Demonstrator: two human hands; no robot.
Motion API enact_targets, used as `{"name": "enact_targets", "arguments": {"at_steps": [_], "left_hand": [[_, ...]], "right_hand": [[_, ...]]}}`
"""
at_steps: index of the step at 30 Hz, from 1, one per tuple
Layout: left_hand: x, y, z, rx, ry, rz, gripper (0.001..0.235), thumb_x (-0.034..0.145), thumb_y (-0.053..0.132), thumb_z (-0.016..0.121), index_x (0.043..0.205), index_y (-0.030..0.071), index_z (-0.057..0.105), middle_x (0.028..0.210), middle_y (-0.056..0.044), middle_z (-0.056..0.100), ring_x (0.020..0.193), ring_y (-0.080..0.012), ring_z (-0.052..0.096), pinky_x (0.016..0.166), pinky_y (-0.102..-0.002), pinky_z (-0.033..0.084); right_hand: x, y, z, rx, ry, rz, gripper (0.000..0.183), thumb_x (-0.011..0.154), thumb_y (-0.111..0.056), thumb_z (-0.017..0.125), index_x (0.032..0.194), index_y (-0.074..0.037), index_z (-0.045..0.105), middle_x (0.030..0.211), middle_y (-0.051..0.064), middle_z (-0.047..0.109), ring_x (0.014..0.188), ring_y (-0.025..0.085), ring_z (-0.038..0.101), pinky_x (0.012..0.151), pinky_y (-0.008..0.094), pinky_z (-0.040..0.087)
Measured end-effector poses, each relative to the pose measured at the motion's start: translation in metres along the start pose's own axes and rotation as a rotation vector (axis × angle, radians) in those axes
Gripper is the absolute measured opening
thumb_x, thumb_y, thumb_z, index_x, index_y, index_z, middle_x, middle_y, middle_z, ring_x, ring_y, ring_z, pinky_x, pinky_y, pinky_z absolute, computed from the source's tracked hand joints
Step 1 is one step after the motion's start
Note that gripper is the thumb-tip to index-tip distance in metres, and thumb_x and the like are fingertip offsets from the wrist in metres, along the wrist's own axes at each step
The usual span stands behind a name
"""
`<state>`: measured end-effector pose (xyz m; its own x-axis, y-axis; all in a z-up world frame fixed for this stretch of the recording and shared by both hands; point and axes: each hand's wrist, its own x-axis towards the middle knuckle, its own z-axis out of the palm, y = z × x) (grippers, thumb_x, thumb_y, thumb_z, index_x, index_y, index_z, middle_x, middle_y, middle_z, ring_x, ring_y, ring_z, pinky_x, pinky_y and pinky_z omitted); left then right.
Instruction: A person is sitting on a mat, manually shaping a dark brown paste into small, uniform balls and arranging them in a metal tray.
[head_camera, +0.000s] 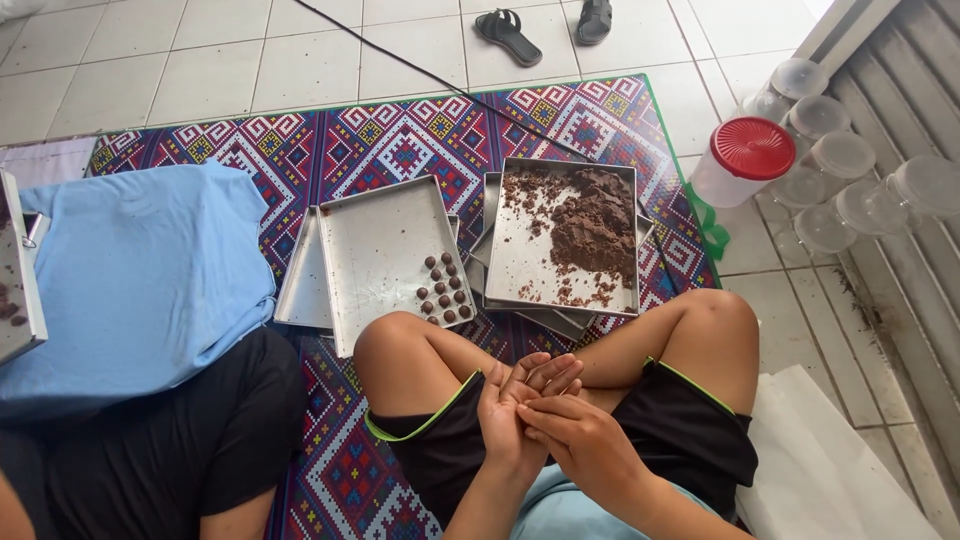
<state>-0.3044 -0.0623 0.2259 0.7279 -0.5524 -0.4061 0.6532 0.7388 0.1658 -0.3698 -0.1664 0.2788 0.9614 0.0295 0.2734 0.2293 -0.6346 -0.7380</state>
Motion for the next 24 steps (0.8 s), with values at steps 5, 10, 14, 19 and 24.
{"name": "enact_targets", "arguments": {"at_steps": [5,10,14,19,24], "left_hand": [[-0.004,-0.003,0.005,0.05,-0.005,0.004,0.056,0.106,0.045,0.027,0.119,-0.003,0.055,0.12,-0.03,0.068,0.115,-0.0371,0.068,0.098,-0.042,0.055],[-0.013,-0.006,0.02,0.132,-0.014,-0.012,0.058,0.106,0.046,0.027,0.118,-0.002,0.057,0.118,-0.028,0.07,0.111,-0.0329,0.07,0.095,-0.039,0.056],[-0.018,-0.002,0.032,0.211,-0.051,-0.008,0.058,0.106,0.045,0.027,0.123,-0.003,0.055,0.126,-0.027,0.066,0.12,-0.0332,0.066,0.099,-0.04,0.053],[-0.026,0.003,0.033,0.207,-0.022,0.013,0.051,0.104,0.039,0.03,0.121,-0.003,0.053,0.121,-0.028,0.068,0.117,-0.0362,0.068,0.1,-0.044,0.054],[-0.024,0.004,0.018,0.043,-0.079,0.021,0.051,0.104,0.04,0.03,0.119,-0.002,0.055,0.118,-0.028,0.068,0.117,-0.0379,0.068,0.1,-0.044,0.056]], "right_hand": [[-0.011,0.006,0.007,-0.039,0.068,-0.034,0.028,0.076,-0.007,0.073,0.104,-0.007,0.081,0.105,0.0,0.081,0.086,0.018,0.075,0.08,0.029,0.059],[-0.015,-0.003,0.0,-0.013,0.127,-0.004,0.026,0.076,-0.004,0.073,0.1,-0.006,0.081,0.104,0.002,0.082,0.082,0.016,0.076,0.074,0.026,0.061],[-0.006,-0.015,-0.014,-0.067,0.095,-0.037,0.028,0.075,-0.008,0.076,0.103,-0.01,0.079,0.105,0.0,0.08,0.086,0.017,0.074,0.078,0.029,0.058],[-0.003,-0.023,-0.01,0.158,0.08,0.064,0.027,0.074,-0.001,0.076,0.1,-0.01,0.079,0.1,-0.001,0.08,0.077,0.013,0.074,0.067,0.026,0.062],[-0.004,-0.02,-0.003,0.032,0.081,-0.009,0.026,0.08,-0.009,0.076,0.105,-0.008,0.081,0.106,0.0,0.082,0.084,0.015,0.078,0.078,0.026,0.062]]}}
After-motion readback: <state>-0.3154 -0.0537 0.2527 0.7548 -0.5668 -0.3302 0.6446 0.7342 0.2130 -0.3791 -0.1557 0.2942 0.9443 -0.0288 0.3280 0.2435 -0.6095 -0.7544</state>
